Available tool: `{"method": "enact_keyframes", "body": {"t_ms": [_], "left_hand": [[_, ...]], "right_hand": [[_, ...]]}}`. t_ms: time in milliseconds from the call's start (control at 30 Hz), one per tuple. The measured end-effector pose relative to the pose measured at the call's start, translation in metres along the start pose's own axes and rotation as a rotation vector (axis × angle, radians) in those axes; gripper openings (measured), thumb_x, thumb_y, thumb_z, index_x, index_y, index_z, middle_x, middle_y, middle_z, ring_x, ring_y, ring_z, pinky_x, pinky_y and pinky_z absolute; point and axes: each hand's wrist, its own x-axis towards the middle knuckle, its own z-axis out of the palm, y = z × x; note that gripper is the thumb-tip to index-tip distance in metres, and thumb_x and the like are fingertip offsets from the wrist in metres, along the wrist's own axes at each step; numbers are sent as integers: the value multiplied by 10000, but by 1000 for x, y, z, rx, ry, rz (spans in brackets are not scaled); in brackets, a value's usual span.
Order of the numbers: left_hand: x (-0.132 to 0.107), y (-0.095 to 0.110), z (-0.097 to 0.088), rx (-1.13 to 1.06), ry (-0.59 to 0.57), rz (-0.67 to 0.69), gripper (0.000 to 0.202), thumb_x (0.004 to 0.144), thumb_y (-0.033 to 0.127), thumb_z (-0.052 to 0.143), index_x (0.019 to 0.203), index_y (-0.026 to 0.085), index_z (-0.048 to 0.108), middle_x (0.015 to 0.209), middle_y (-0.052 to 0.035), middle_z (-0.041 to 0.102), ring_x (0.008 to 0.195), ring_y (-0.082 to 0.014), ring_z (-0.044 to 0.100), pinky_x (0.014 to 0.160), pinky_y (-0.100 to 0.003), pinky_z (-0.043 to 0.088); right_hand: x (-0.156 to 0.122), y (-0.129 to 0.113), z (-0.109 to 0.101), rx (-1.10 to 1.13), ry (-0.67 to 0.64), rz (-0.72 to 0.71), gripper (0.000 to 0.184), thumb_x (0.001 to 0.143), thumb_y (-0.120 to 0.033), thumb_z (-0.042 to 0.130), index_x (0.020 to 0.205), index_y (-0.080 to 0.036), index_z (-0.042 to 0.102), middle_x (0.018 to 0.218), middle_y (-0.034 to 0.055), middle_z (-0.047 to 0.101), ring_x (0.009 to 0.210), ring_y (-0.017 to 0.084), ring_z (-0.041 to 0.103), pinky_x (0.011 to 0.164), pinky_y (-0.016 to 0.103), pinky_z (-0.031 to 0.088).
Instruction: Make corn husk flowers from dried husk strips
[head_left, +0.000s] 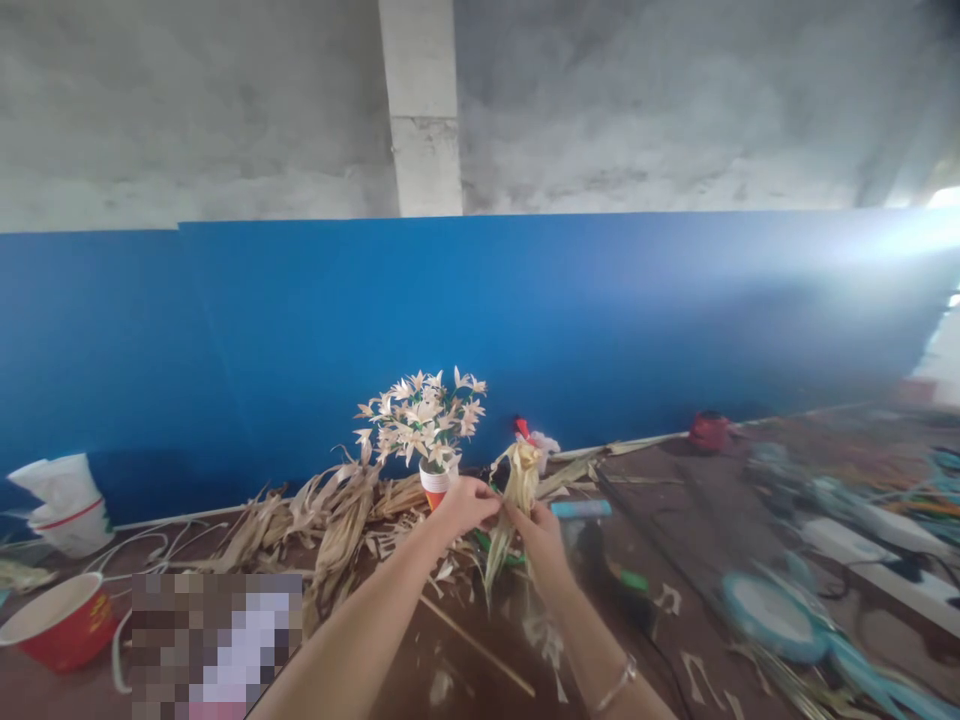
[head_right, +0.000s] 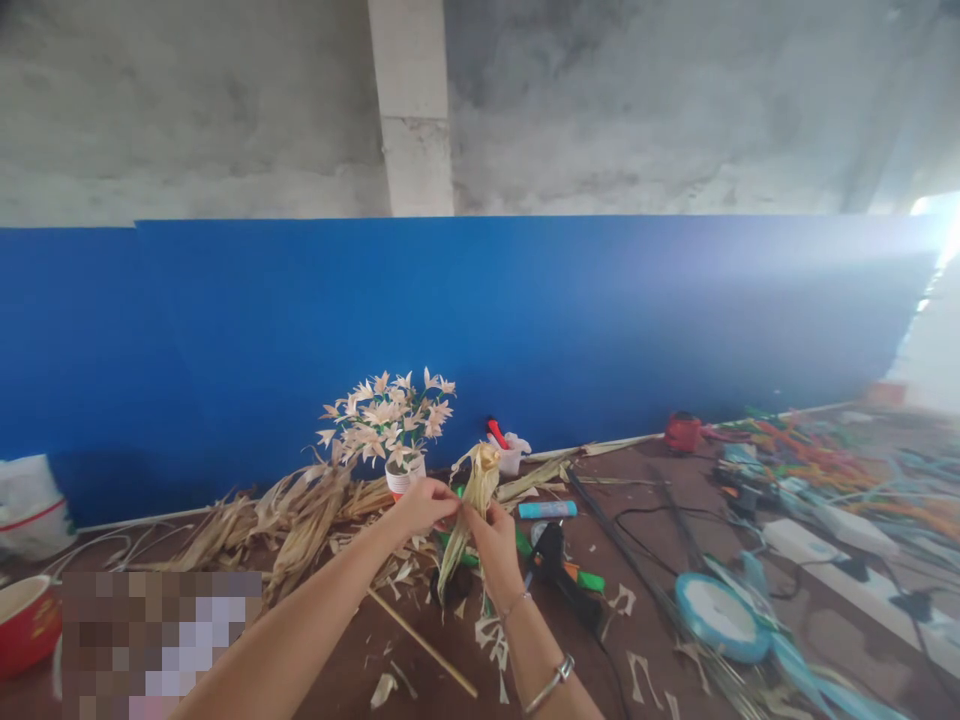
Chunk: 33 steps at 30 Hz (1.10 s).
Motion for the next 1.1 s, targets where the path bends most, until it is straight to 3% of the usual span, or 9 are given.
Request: {"method": "enact_keyframes", "body": {"t_ms": [100, 200, 333, 433, 700, 867, 967, 1067, 1100], "left_hand": [[-2, 0, -1, 148, 37, 32, 171, 666, 182, 529, 705, 121, 684, 558, -8, 626, 523, -135, 584, 517, -235, 472], [-5, 3, 2, 300, 102, 71, 178, 657, 179, 533, 721, 135, 693, 655, -43, 674, 630, -171, 610, 604, -262, 469], [-5, 4, 7, 450, 171, 88, 187, 668, 179, 537, 753, 146, 700, 797, -85, 706, 799, -207, 620, 743, -288, 443], [-2, -1, 6, 508, 204, 45, 214, 682, 141, 505, 765, 126, 701, 802, -111, 708, 801, -213, 625, 736, -293, 436], [-18, -14, 2, 456, 209, -37, 178, 628, 111, 509, 633, 133, 686, 635, -51, 669, 611, -156, 586, 574, -235, 384], [-40, -30, -7, 357, 225, -72, 138, 629, 142, 528, 546, 149, 638, 548, -17, 613, 581, -151, 558, 544, -237, 350], [-59, -32, -10, 249, 192, -83, 112, 646, 185, 533, 584, 159, 623, 540, 6, 609, 552, -132, 551, 515, -218, 353], [-79, -27, -11, 73, 98, -111, 160, 700, 236, 457, 697, 169, 603, 611, 10, 658, 450, -96, 518, 422, -196, 333], [-85, -25, -12, -137, 44, -136, 129, 682, 240, 481, 710, 165, 583, 661, -5, 678, 441, -87, 507, 399, -188, 311]], "right_hand": [[1, 2, 0, -87, 8, -31, 332, 595, -462, 636, 624, -137, 576, 460, -35, 473, 447, 101, 389, 425, 221, 284], [3, 6, -1, -179, 30, -71, 297, 604, -441, 611, 575, -150, 557, 438, -40, 451, 453, 106, 376, 445, 231, 276], [2, 4, -2, -278, 97, -129, 274, 602, -435, 579, 536, -175, 519, 473, -15, 491, 503, 136, 416, 497, 257, 288], [-2, -4, -3, -306, 160, -143, 272, 636, -445, 541, 594, -178, 513, 532, 8, 532, 550, 160, 456, 532, 271, 322], [5, -23, -22, 34, 601, -178, 334, 762, -534, 432, 737, -201, 435, 540, -33, 457, 459, 116, 420, 448, 245, 357], [25, -25, -48, 5, 720, -232, 363, 795, -521, 302, 871, -195, 444, 729, 40, 537, 501, 133, 462, 437, 251, 383], [34, -20, -57, -219, 648, -223, 399, 812, -482, 240, 896, -167, 471, 763, 75, 566, 577, 166, 516, 490, 269, 416], [38, -9, -53, -365, 440, -200, 335, 751, -449, 399, 836, -153, 531, 720, 82, 602, 654, 214, 567, 575, 306, 452], [38, -5, -50, -383, 386, -198, 320, 713, -436, 463, 827, -150, 551, 731, 91, 618, 689, 235, 580, 612, 326, 461]]}}
